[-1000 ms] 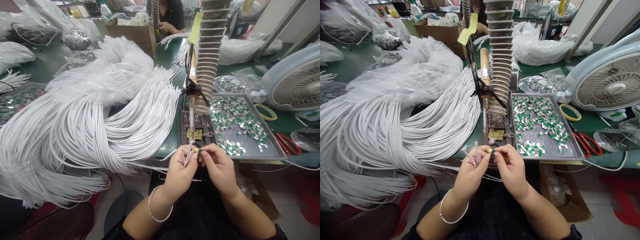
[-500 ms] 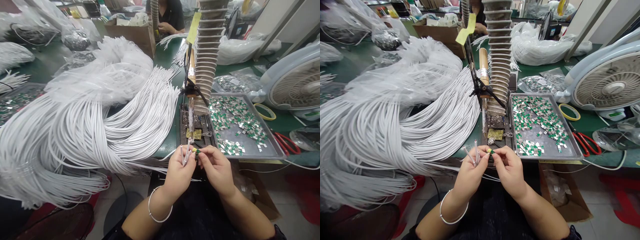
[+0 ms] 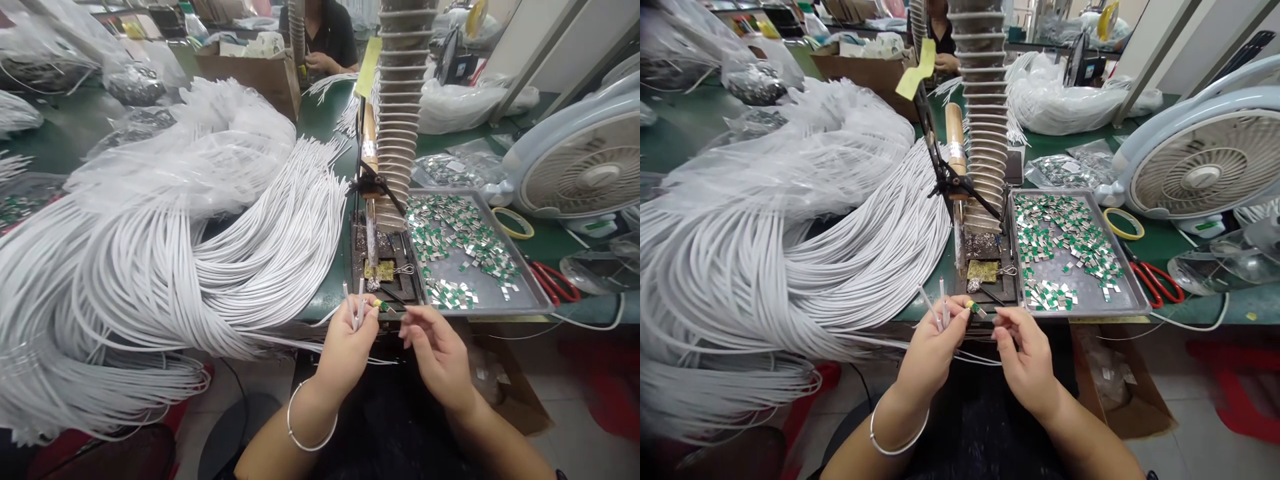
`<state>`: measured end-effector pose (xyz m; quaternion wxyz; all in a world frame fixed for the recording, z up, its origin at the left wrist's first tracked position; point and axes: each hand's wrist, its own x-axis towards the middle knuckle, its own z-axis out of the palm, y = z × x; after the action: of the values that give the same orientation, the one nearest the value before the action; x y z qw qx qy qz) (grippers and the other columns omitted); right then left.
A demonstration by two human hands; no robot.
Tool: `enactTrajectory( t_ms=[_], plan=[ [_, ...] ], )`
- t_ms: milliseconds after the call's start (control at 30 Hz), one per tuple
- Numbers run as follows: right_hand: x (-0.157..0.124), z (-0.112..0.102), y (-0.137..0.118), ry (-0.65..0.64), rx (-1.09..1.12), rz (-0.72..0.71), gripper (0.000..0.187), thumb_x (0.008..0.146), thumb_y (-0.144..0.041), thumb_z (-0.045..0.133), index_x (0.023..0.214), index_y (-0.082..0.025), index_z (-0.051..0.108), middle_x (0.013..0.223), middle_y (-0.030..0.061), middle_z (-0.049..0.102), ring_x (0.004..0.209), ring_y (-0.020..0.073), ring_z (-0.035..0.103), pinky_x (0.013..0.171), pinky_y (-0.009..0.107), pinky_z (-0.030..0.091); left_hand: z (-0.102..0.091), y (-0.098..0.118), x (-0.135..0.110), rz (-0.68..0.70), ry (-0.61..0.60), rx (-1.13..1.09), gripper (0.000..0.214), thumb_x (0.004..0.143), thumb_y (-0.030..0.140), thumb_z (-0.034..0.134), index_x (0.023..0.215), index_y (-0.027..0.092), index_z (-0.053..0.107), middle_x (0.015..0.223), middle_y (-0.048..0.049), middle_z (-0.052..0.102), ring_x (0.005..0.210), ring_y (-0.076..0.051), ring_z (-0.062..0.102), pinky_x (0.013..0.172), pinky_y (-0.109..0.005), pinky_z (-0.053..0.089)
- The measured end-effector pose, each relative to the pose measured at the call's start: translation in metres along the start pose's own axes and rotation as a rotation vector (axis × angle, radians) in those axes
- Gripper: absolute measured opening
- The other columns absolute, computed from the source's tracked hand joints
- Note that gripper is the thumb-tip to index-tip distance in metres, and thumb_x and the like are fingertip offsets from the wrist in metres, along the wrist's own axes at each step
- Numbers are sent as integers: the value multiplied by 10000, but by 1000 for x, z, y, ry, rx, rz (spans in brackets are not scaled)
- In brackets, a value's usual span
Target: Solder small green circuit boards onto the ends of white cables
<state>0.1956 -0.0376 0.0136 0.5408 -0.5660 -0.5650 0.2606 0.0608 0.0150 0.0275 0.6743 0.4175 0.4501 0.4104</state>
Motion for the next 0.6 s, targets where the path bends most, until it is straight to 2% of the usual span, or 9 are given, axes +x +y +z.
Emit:
enactTrajectory(
  t_ms=[133, 200, 300, 400, 500, 533, 600],
  plan=[
    [-24, -18, 13, 26, -7, 105, 164, 887, -248, 482, 1006, -220, 591, 746, 4, 591, 560, 82, 567, 511, 198, 508, -3, -5, 8, -21, 82, -51, 110, 775, 246, 575, 732, 167, 512, 759, 32, 515, 502, -40, 315, 525, -191, 303],
    [-39, -26, 26, 41, 31, 269, 180, 876, -322, 505, 949, -192, 606, 653, -5, 576, 506, 87, 541, 471, 204, 490, -3, -4, 12, -31, 115, -77, 139, 749, 250, 598, 694, 165, 502, 771, 26, 529, 503, -39, 330, 534, -193, 313],
    [-59, -40, 52, 106, 203, 608, 277, 823, -418, 575, 934, -165, 598, 576, -26, 537, 468, 89, 509, 425, 209, 452, -3, -2, 14, -27, 150, -98, 174, 716, 241, 624, 646, 162, 485, 803, 5, 553, 514, -39, 363, 538, -192, 327],
    [-68, -63, 77, 324, 368, 822, 377, 679, -447, 719, 903, -177, 584, 610, -35, 541, 454, 84, 492, 369, 195, 401, -2, 0, 14, -7, 168, -118, 178, 697, 219, 639, 633, 160, 484, 813, -9, 566, 528, -42, 395, 533, -187, 339],
    [-67, -95, 93, 508, 453, 843, 407, 527, -385, 828, 787, -203, 573, 595, -51, 538, 457, 80, 500, 386, 192, 425, -2, -1, 14, 5, 177, -124, 164, 689, 211, 651, 645, 157, 503, 795, -10, 564, 527, -45, 405, 523, -188, 345],
    [-66, -105, 95, 555, 501, 817, 398, 528, -384, 828, 793, -215, 585, 601, -51, 541, 453, 69, 489, 383, 178, 414, -3, -2, 14, 5, 177, -123, 160, 690, 211, 652, 648, 156, 508, 789, -8, 562, 525, -45, 404, 522, -189, 346],
    [-64, -124, 95, 553, 548, 739, 347, 582, -409, 794, 821, -221, 627, 552, -64, 476, 422, 47, 436, 358, 154, 365, -3, -4, 14, 6, 168, -122, 153, 701, 205, 646, 649, 154, 511, 793, -6, 560, 524, -41, 404, 529, -190, 347]
  ],
)
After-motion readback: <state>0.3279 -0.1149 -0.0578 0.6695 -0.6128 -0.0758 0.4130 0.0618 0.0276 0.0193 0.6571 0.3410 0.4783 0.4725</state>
